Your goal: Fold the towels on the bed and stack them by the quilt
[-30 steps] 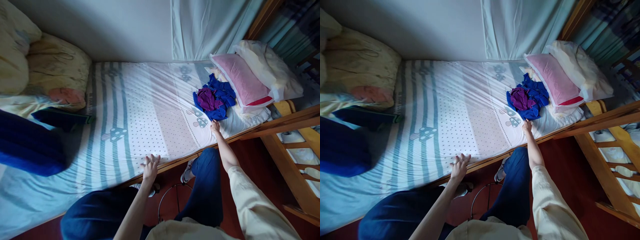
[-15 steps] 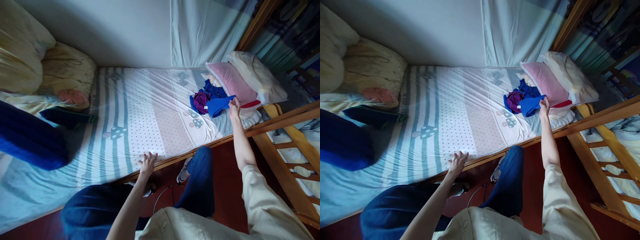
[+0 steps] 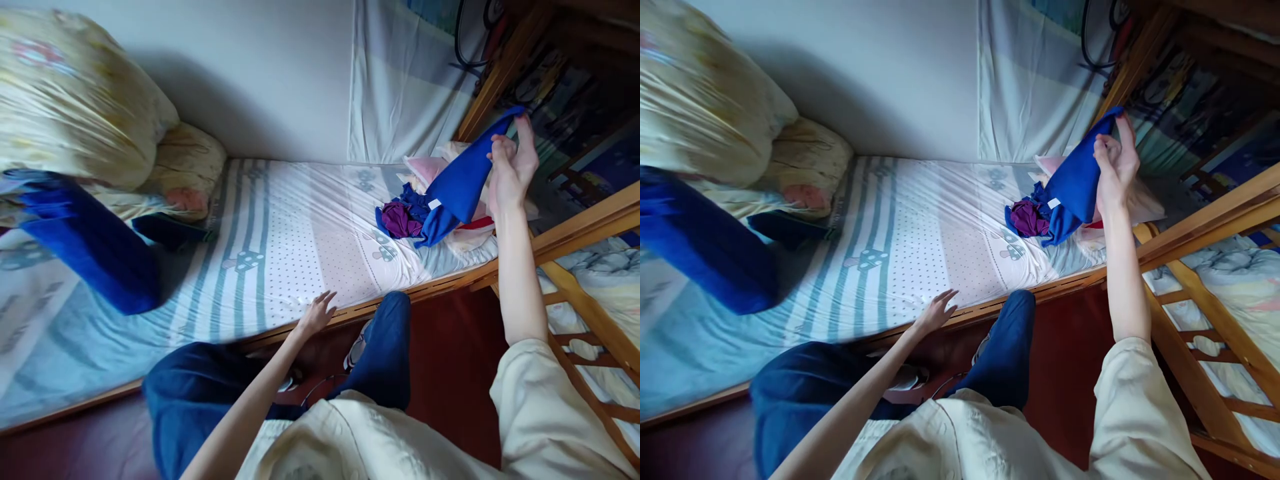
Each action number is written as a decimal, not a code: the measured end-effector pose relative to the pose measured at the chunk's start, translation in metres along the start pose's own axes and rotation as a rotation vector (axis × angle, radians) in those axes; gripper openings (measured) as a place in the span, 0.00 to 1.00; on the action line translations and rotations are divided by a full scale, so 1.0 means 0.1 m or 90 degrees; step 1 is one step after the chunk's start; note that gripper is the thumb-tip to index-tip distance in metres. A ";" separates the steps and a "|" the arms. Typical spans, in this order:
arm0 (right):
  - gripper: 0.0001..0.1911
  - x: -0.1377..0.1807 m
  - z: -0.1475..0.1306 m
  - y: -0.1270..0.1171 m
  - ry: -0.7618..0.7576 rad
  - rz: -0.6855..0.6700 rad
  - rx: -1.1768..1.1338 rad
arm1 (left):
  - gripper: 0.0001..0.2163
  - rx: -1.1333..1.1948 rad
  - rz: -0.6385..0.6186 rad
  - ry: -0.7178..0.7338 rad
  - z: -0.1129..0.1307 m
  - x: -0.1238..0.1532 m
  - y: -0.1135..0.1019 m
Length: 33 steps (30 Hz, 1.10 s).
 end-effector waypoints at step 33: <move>0.20 2.39 -0.59 2.09 0.355 0.123 -0.206 | 0.19 -0.161 0.496 0.182 1.44 1.81 -3.51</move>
Point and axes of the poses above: each hand's wrist, its own x-axis away from the middle knuckle, its own y-axis out of the palm, z = x × y, the point moved 10 cm from there along -x, towards the middle knuckle, and after that the axes turned 2 degrees about -x, right-handed, at the moved point
